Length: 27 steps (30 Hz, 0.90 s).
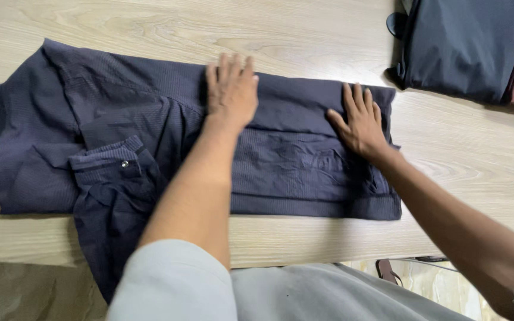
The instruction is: The person folds a dark blue shirt and a pair of beige trousers on a light wooden table. They smooth the fabric, fold the sleeves and legs, and stack the items neatly.
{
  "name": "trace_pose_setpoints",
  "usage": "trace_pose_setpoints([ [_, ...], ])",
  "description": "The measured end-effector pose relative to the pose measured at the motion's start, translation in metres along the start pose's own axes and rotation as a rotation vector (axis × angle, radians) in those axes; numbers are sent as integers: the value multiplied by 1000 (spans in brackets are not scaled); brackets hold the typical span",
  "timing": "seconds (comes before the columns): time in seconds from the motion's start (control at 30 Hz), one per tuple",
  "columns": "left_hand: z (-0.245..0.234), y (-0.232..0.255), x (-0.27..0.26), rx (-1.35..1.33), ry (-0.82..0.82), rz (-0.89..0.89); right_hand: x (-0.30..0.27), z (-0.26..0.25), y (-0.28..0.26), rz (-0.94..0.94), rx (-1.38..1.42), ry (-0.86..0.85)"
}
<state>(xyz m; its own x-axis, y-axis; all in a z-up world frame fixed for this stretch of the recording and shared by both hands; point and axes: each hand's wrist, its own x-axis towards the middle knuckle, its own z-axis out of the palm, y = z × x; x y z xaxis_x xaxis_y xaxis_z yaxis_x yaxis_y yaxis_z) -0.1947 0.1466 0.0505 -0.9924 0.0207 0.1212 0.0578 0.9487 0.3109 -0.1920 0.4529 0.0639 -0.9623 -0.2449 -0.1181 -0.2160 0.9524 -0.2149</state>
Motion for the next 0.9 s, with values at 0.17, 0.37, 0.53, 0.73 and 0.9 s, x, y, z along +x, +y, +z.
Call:
trace_pose_setpoints([
  [0.17, -8, -38, -11, -62, -141, -25, -16, 11, 9, 157, -1, 46],
  [0.37, -9, -23, -8, 84, -90, 53, 3, 7, -8, 164, 5, 94],
  [0.53, 4, 31, -21, 28, -142, 234, 23, 20, -29, 24, 42, 38],
  [0.73, 14, 32, -27, -53, -168, 219, -13, 0, 44, 297, 12, 78],
  [0.9, 11, 48, -32, 1, -120, 215, -23, -9, 53, 325, 6, 184],
])
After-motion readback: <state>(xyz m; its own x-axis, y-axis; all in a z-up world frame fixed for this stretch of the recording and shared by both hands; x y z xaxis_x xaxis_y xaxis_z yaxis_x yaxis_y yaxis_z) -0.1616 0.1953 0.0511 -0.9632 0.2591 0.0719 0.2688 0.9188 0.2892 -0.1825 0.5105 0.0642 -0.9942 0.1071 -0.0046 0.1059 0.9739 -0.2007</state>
